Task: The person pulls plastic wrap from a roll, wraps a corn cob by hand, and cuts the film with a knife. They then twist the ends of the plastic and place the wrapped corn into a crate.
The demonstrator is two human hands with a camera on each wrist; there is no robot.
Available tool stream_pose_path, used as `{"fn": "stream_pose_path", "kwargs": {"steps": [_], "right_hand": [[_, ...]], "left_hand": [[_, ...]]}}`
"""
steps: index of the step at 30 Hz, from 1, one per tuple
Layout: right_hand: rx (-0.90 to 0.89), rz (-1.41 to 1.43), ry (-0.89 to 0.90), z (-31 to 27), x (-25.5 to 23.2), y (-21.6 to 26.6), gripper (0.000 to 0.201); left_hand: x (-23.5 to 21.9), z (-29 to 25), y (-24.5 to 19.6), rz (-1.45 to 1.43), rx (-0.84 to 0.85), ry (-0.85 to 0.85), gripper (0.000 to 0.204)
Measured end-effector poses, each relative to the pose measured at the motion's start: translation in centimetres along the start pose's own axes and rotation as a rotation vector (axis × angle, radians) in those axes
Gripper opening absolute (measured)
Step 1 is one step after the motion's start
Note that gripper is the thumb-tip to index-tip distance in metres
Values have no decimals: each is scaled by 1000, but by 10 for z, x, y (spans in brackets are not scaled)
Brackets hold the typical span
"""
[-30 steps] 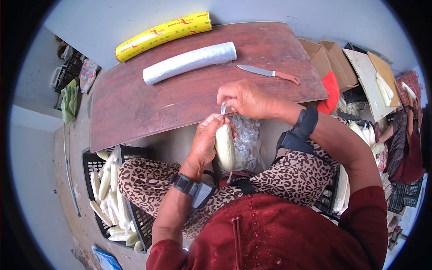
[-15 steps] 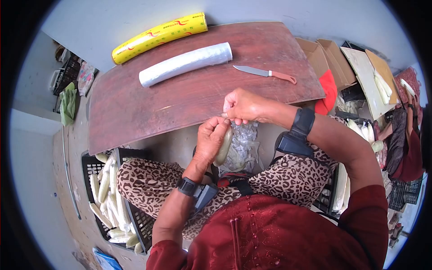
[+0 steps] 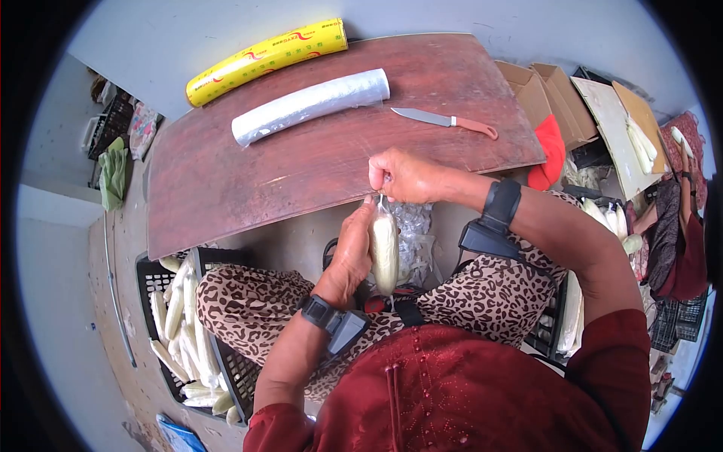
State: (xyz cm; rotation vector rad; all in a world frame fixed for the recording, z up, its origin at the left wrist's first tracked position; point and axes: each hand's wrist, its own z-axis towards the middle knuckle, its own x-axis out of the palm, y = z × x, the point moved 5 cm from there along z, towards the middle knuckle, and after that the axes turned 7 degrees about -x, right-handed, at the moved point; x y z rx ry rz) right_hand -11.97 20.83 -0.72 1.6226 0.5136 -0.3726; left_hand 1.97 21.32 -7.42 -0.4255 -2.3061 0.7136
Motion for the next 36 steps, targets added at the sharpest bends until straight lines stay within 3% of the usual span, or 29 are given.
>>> {"fn": "stream_pose_path", "kwargs": {"steps": [5,11,17,20,26,29,32,35,36], "right_hand": [[-260,-51,-62,2,-4,13,14],[-332,-189,17,3,-7,19,17],[-326,-312,-27,14,-5,5,20],[-429,-358,-100,21,-5,-2,21],[-264,-335,-104,22,-18,-11,15],[-145,-370,-301,14,-64,-17,13],[-102,-646,-482,-2,-100,-41,14],[261,-751,-405,-25,-122,-55,24],[303,-743,-373,-29,-126,-61,26]], "left_hand": [[4,-2,-4,-21,-50,-7,40],[-5,15,1,36,-49,-42,31],[-4,26,-2,14,5,-135,26],[-5,30,-1,1,-9,-213,26],[-7,34,-2,34,18,-294,24],[-7,33,-5,26,38,-298,24],[-10,32,-8,64,31,-311,24],[-13,35,-6,42,13,-284,23],[-13,36,-6,40,15,-283,23]]}}
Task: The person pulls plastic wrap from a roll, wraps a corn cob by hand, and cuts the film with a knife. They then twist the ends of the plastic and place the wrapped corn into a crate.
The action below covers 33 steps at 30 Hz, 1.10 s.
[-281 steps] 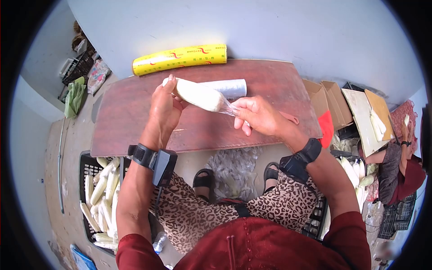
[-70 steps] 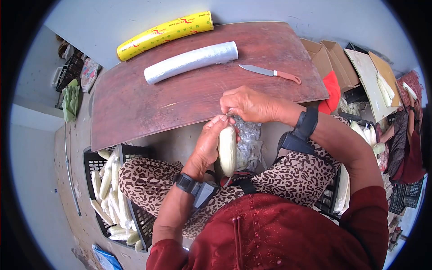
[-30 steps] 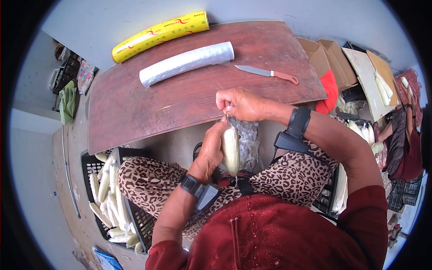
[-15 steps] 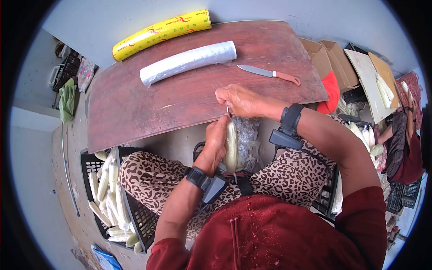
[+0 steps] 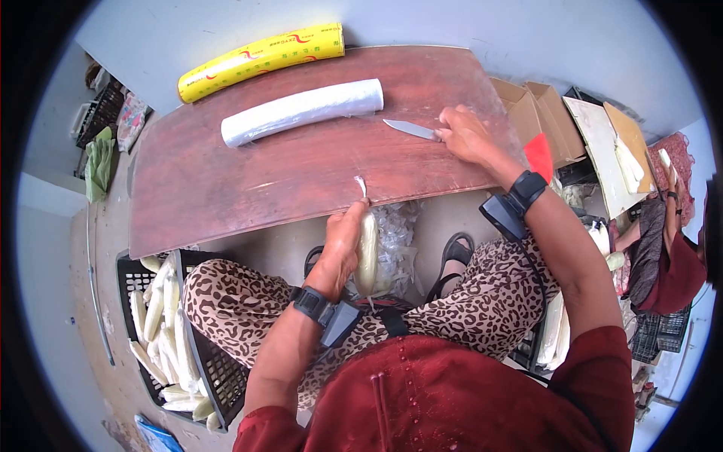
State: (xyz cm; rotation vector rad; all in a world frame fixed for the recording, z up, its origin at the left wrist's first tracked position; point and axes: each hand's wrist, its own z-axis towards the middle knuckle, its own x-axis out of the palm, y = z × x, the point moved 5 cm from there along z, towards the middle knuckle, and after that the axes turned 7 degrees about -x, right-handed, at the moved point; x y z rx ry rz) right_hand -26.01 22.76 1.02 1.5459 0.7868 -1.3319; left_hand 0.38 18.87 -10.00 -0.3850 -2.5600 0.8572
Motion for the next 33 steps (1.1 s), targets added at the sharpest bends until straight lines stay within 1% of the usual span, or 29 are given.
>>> {"fn": "stream_pose_path", "kwargs": {"steps": [2,5,8,11,14,17,20,23,26,27,30,33], "right_hand": [[53,-2,90,-3,8,-20,31],[-88,-39,-11,-10,16,-39,25],[-68,-15,-58,-16,18,-49,22],[-40,105,39,-20,16,-52,18],[-131,145,-70,-28,3,-38,18],[-199,287,65,-40,-3,-17,21],[-334,514,101,-54,12,15,22],[-484,417,118,-71,10,71,23],[-448,397,190,-76,27,83,24],[-439,386,203,-75,28,85,26],[-419,345,187,-73,31,86,27],[-452,382,184,-74,35,89,27]], "left_hand": [[-1,0,0,-3,2,-4,23],[-2,4,1,-19,36,19,22],[-2,4,1,-35,44,40,22],[-1,0,-2,-29,38,25,24],[-2,1,-3,-5,32,11,24],[-1,-4,-6,-10,22,13,25],[1,-5,-6,-25,32,55,25],[2,-1,-3,-52,1,51,25],[4,-1,-4,-103,46,61,24],[3,1,-3,-94,39,61,24],[1,3,-2,-86,9,61,23],[2,0,-2,-110,-16,81,22]]}}
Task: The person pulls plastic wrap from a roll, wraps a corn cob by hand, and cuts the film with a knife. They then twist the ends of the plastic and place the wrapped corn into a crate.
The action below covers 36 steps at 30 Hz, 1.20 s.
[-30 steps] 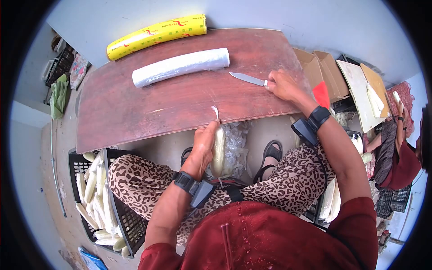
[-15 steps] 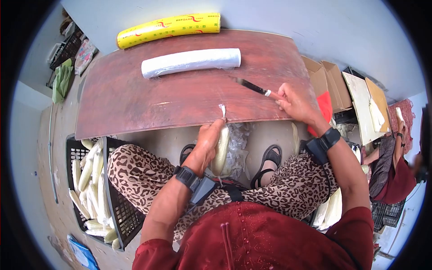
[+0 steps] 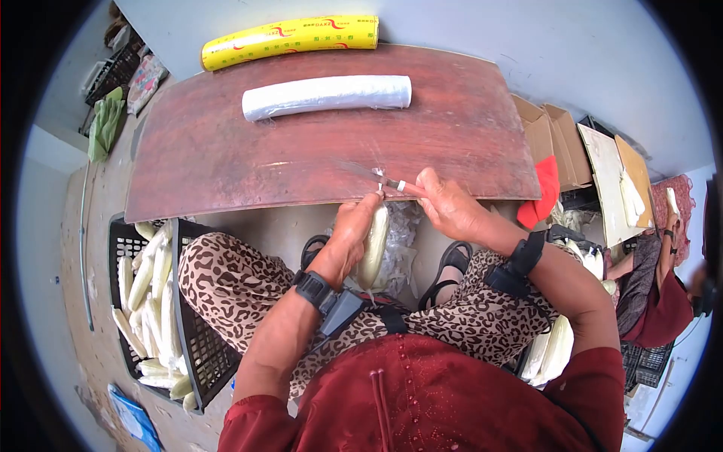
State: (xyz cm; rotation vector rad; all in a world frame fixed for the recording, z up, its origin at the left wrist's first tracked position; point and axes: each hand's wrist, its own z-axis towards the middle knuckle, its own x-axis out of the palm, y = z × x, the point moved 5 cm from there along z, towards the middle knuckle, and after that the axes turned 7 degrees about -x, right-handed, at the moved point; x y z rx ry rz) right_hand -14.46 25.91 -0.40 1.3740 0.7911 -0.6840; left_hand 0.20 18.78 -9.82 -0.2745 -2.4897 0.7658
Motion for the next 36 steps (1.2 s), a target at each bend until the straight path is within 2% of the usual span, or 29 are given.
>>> {"fn": "stream_pose_path", "kwargs": {"steps": [6,12,15,24,27,30,33,36], "right_hand": [[94,-70,86,0,13,-3,26],[107,-283,194,4,20,11,24],[93,-308,169,2,21,16,27],[99,-300,209,-16,16,15,38],[176,-323,273,-25,11,14,40],[102,-307,198,-34,9,11,41],[141,-298,254,-34,9,9,40],[107,-273,220,-34,7,11,39]], "left_hand": [[0,1,0,-17,26,31,24],[-1,0,-1,-6,44,18,24],[1,-4,-3,-4,44,1,24],[-5,5,1,-15,52,-7,24],[-5,5,2,5,27,-15,24],[-5,4,1,29,30,-28,24],[-7,7,3,54,40,-33,24],[-7,9,3,101,54,-41,24]]}}
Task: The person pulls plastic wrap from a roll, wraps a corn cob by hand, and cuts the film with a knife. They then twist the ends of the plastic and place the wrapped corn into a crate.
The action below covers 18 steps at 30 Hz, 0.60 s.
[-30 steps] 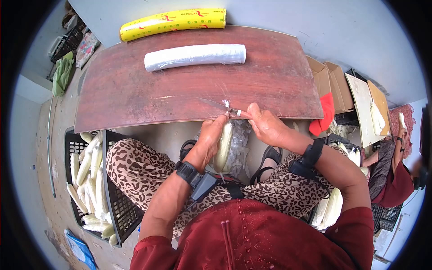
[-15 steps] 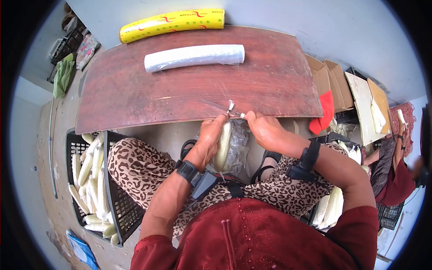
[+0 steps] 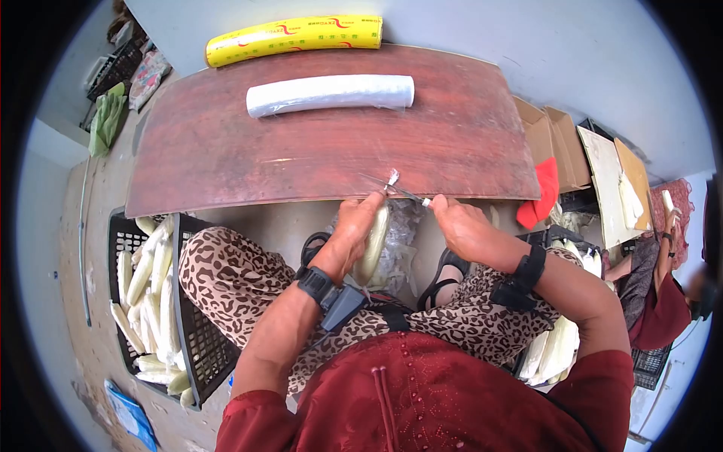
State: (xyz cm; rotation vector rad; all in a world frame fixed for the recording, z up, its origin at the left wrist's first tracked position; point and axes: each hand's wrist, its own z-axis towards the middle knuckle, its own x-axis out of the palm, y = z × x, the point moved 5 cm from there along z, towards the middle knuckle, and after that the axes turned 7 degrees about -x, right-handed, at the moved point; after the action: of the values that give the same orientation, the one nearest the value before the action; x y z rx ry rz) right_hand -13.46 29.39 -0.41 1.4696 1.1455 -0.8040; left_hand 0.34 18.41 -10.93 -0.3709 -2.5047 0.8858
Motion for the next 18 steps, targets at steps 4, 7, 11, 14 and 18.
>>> {"fn": "stream_pose_path", "kwargs": {"steps": [4,7,11,14,18], "right_hand": [[49,16,57,5,0,2,36],[64,4,81,13,0,9,27],[29,-63,23,29,10,8,21],[18,-79,24,29,11,8,24],[63,-32,73,31,2,6,28]], "left_hand": [[3,-6,-2,-9,-17,-6,26],[6,-14,-3,-9,-33,-3,24],[-3,-7,22,18,22,-57,14],[-13,-6,44,117,-35,-53,12],[0,-19,32,60,-57,138,14]]}}
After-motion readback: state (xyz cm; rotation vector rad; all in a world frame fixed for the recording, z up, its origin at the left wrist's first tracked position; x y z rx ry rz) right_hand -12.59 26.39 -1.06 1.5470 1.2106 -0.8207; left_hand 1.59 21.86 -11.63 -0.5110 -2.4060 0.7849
